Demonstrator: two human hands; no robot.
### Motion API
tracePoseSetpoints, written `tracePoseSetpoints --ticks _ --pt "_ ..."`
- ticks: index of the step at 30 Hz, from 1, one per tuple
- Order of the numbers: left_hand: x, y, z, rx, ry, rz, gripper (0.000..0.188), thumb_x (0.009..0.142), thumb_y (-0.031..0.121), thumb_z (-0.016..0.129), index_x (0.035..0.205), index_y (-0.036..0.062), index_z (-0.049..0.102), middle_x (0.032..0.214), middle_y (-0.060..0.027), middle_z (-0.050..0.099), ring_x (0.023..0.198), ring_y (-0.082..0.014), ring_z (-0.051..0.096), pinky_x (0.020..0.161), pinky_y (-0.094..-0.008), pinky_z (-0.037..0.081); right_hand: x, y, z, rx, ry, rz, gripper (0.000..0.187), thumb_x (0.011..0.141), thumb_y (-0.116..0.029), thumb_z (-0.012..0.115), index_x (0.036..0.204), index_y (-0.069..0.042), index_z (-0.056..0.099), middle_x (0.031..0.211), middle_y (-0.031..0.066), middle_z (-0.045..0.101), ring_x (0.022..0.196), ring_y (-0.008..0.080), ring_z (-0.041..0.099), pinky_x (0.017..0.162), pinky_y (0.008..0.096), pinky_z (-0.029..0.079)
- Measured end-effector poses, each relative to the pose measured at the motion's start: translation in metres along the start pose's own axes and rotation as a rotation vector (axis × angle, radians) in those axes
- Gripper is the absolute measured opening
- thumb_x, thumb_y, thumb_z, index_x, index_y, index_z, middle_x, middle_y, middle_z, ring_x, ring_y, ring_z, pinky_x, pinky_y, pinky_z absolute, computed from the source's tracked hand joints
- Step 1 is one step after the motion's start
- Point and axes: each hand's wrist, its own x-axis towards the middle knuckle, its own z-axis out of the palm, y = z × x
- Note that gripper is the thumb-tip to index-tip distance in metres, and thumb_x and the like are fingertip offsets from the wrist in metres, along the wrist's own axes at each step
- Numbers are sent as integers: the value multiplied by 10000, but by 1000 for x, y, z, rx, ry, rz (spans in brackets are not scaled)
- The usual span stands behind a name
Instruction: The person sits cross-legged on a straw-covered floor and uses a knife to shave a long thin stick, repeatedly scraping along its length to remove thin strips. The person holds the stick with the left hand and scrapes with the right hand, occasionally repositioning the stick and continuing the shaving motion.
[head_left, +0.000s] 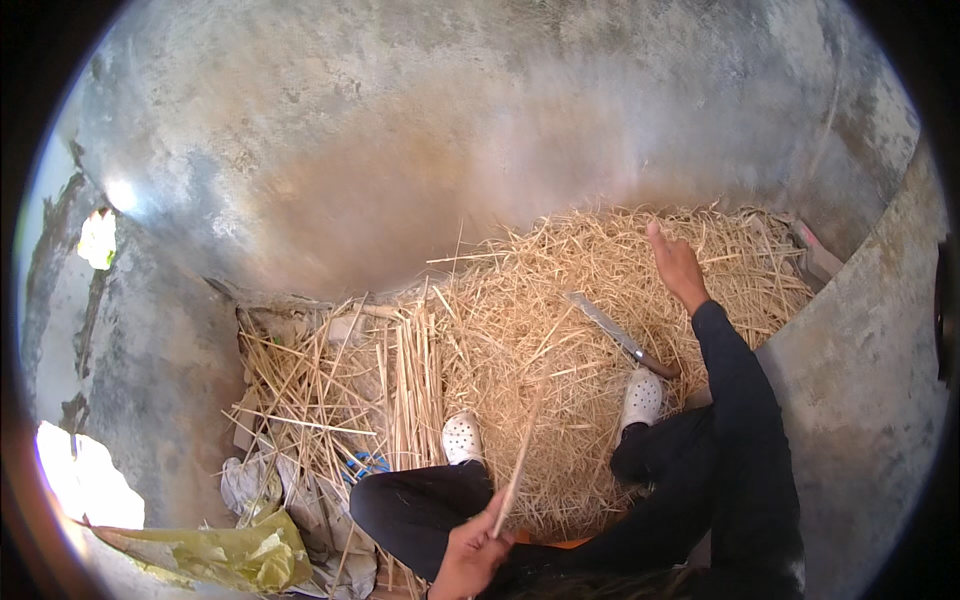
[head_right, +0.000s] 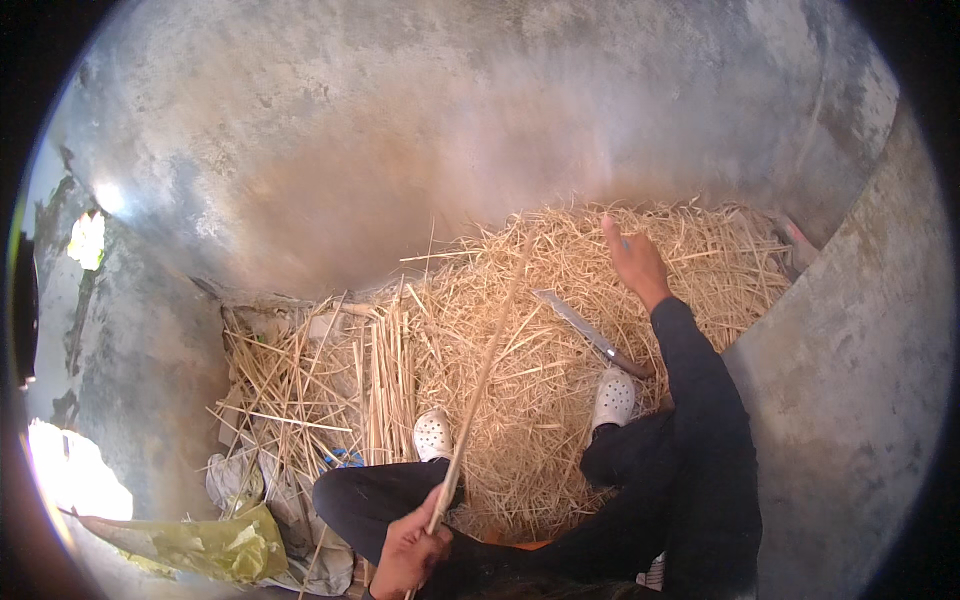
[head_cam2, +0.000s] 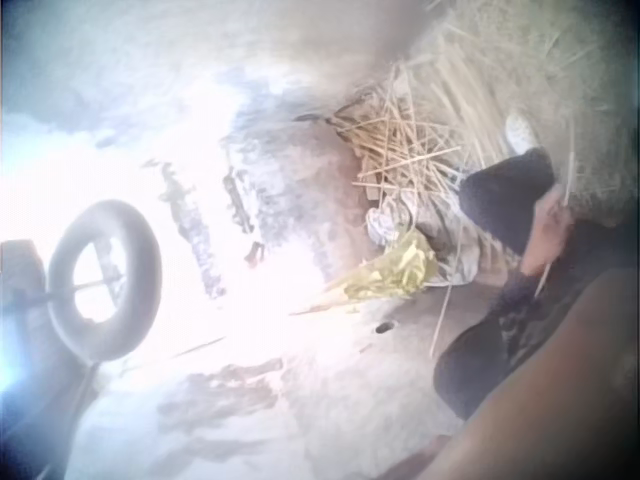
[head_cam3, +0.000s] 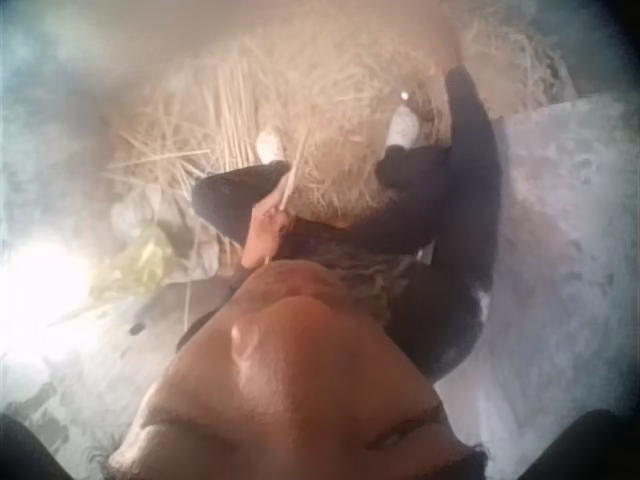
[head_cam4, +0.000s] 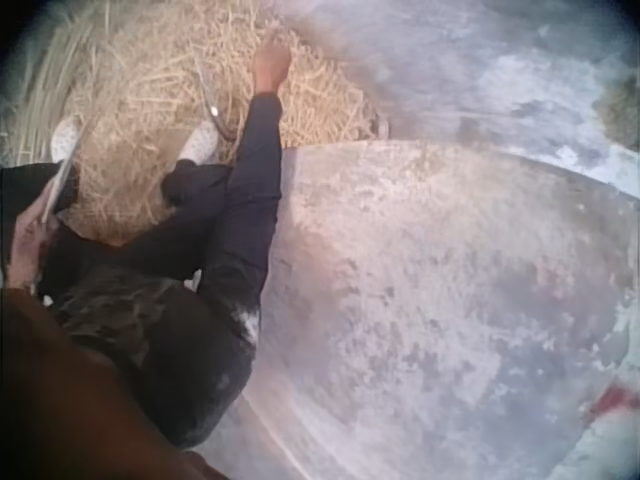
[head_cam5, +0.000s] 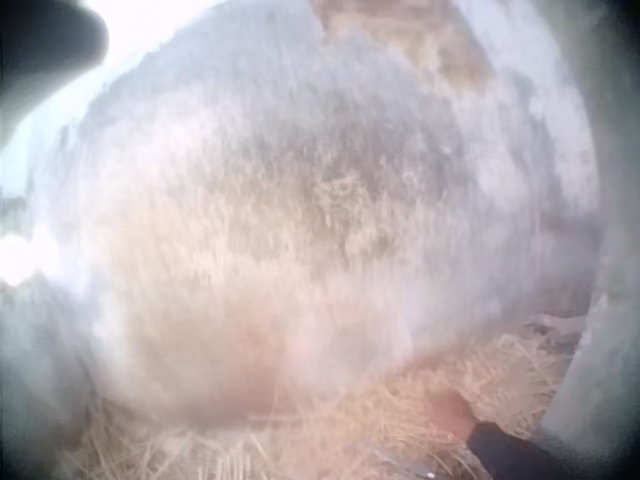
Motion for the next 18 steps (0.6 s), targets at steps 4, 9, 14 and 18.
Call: tracePoseSetpoints --ticks 4,9,14,18 --pt "25 -6 -8 -574 -102 -86 674 838 -58 393 1479 127 297 510 18 341 399 -81 331 542 -254 358 -63 -48 22 63 -190 -352 751 885 -688 407 488 -58 502 430 55 376 403 214 386 446 401 324" --pt "28 1 4 -754 -188 -106 656 868 -20 373 1493 136 252 509 36 304 395 -72 328 531 -255 338 -144 -100 42 -74 -274 -807 672 826 -689 510 553 -86 624 450 108 502 427 273 538 448 383 426" --pt "21 14 23 -547 -124 -76 676 848 -37 397 1493 95 245 507 46 286 405 -63 301 522 -230 317 -102 -86 37 -92 -180 -520 736 770 -774 482 559 -85 631 422 110 499 398 276 554 439 412 443" --pt "18 18 22 -418 -44 -59 704 821 -65 423 1490 71 248 530 38 308 441 -70 301 513 -228 314 -152 -102 44 -3 -258 -822 747 754 -781 497 551 -74 628 426 102 510 396 263 557 439 390 442"
